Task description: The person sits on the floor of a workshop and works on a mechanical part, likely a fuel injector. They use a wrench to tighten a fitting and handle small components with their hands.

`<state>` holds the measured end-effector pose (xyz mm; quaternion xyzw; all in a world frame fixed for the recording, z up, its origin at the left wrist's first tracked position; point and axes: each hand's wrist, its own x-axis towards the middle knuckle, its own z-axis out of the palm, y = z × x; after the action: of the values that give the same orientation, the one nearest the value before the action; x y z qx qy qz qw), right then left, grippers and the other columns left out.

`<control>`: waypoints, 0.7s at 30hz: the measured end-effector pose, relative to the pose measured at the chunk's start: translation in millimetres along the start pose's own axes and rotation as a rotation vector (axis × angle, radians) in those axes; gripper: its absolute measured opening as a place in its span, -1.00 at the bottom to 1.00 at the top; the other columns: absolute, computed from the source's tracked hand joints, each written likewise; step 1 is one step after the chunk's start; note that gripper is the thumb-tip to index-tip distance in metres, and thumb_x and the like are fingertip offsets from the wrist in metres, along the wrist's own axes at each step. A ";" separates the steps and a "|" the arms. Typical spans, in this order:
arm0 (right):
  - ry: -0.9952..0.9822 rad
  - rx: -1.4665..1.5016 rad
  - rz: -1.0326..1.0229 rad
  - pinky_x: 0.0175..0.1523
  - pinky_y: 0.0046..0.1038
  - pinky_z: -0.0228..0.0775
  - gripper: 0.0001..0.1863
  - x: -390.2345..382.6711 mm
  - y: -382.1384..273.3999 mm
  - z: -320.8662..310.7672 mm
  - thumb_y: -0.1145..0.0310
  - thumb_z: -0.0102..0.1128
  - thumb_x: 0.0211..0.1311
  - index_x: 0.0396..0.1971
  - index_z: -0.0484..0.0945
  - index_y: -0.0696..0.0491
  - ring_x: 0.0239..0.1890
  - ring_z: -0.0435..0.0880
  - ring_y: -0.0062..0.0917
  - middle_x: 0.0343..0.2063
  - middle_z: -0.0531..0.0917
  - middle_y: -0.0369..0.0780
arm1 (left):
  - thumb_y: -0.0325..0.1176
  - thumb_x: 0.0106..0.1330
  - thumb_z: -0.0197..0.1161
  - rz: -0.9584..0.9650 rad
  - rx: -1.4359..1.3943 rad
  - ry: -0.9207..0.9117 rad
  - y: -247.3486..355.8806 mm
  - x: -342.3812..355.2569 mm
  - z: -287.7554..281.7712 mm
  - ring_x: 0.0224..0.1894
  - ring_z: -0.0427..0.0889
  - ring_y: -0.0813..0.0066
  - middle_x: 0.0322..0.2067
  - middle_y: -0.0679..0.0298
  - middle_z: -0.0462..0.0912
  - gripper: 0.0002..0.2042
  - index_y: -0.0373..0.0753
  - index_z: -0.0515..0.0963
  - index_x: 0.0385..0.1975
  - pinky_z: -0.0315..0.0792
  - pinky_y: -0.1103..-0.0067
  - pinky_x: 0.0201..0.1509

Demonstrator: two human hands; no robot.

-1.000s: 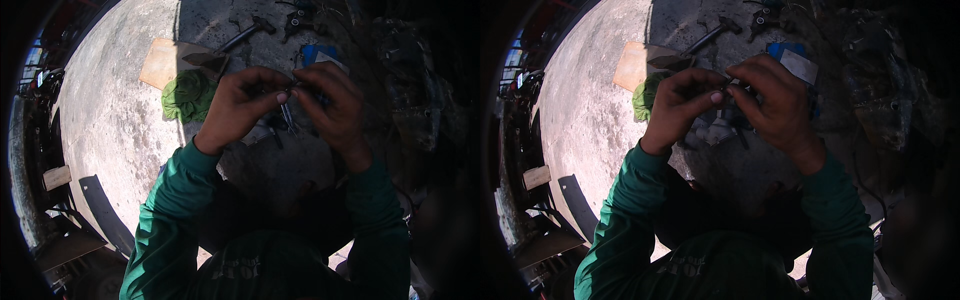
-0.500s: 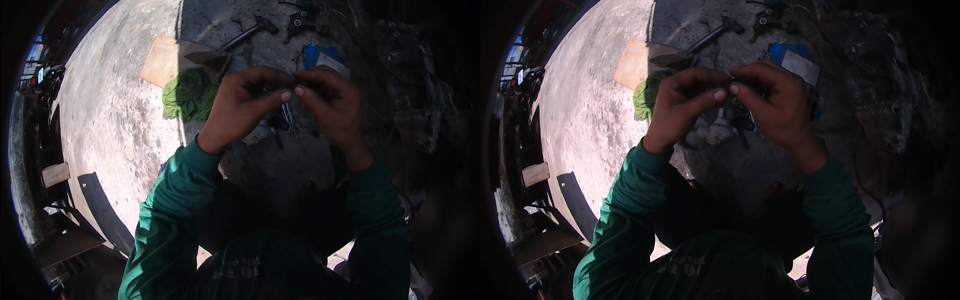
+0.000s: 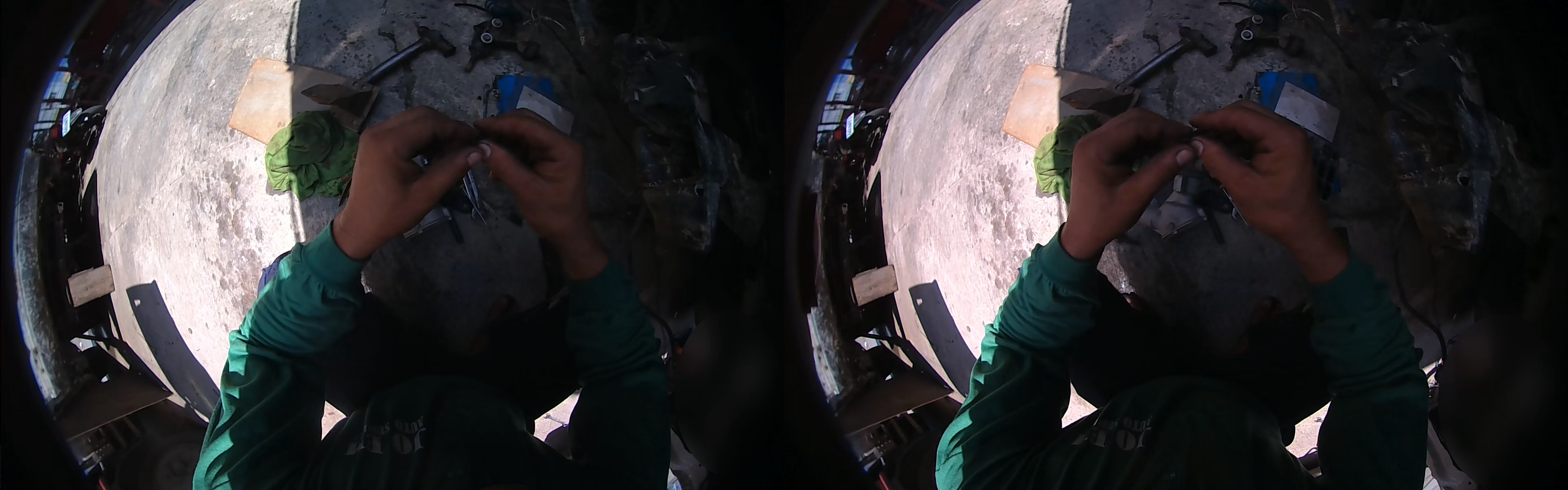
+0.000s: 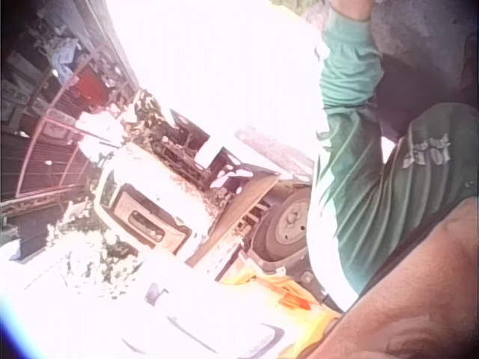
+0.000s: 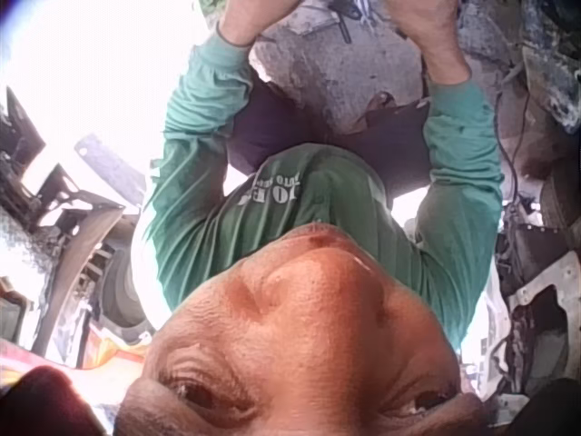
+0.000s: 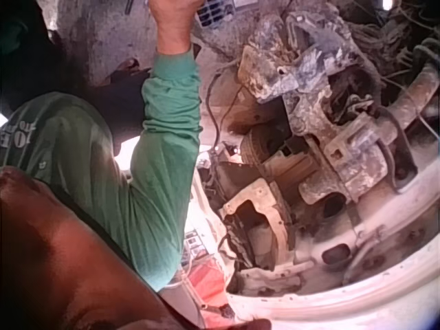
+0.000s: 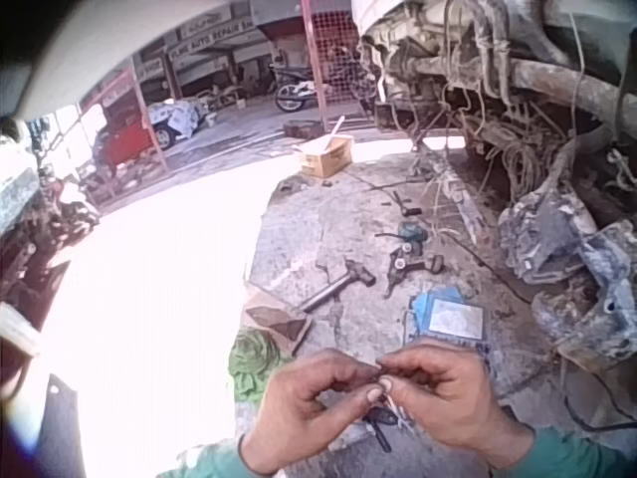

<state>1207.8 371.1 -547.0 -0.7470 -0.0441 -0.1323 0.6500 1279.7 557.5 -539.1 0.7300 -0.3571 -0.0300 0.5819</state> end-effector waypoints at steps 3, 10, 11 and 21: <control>-0.003 0.001 0.045 -0.15 -0.57 0.53 -0.78 -0.1 -3.5 0.1 0.54 0.26 0.31 -0.07 0.65 0.24 -0.26 0.66 -0.64 -0.25 0.66 -0.23 | -0.44 0.22 0.44 0.022 0.025 0.002 0.9 0.2 0.3 -0.32 0.75 0.37 -0.35 0.14 0.72 -0.84 -0.36 0.72 -0.25 0.58 0.53 -0.23; -0.046 0.021 0.064 -0.17 -0.57 0.52 -0.77 2.7 -2.0 -4.4 0.51 0.29 0.31 -0.06 0.66 0.23 -0.27 0.66 -0.63 -0.28 0.66 -0.24 | -0.46 0.24 0.42 0.022 0.001 -0.007 2.6 0.8 -1.0 -0.30 0.76 0.37 -0.33 0.13 0.73 -0.85 -0.37 0.72 -0.24 0.59 0.53 -0.22; -0.045 0.025 0.068 -0.18 -0.57 0.51 -0.77 2.8 -2.2 -4.2 0.51 0.29 0.31 -0.07 0.66 0.23 -0.28 0.66 -0.63 -0.28 0.66 -0.25 | -0.46 0.24 0.43 0.022 -0.010 -0.005 2.2 0.8 -0.7 -0.29 0.76 0.37 -0.33 0.13 0.73 -0.84 -0.36 0.72 -0.24 0.59 0.53 -0.22; -0.043 0.039 0.067 -0.18 -0.57 0.48 -0.87 -0.1 0.4 -2.2 0.55 0.28 0.30 -0.18 0.67 0.21 -0.27 0.64 -0.64 -0.31 0.65 -0.26 | -0.46 0.27 0.39 -0.015 0.018 -0.002 0.2 -4.3 3.7 -0.33 0.75 0.34 -0.38 0.13 0.71 -0.88 -0.35 0.72 -0.27 0.56 0.52 -0.27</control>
<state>1207.4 368.9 -547.2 -0.7378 -0.0356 -0.0933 0.6676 1274.7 556.9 -541.7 0.7378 -0.3522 -0.0319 0.5750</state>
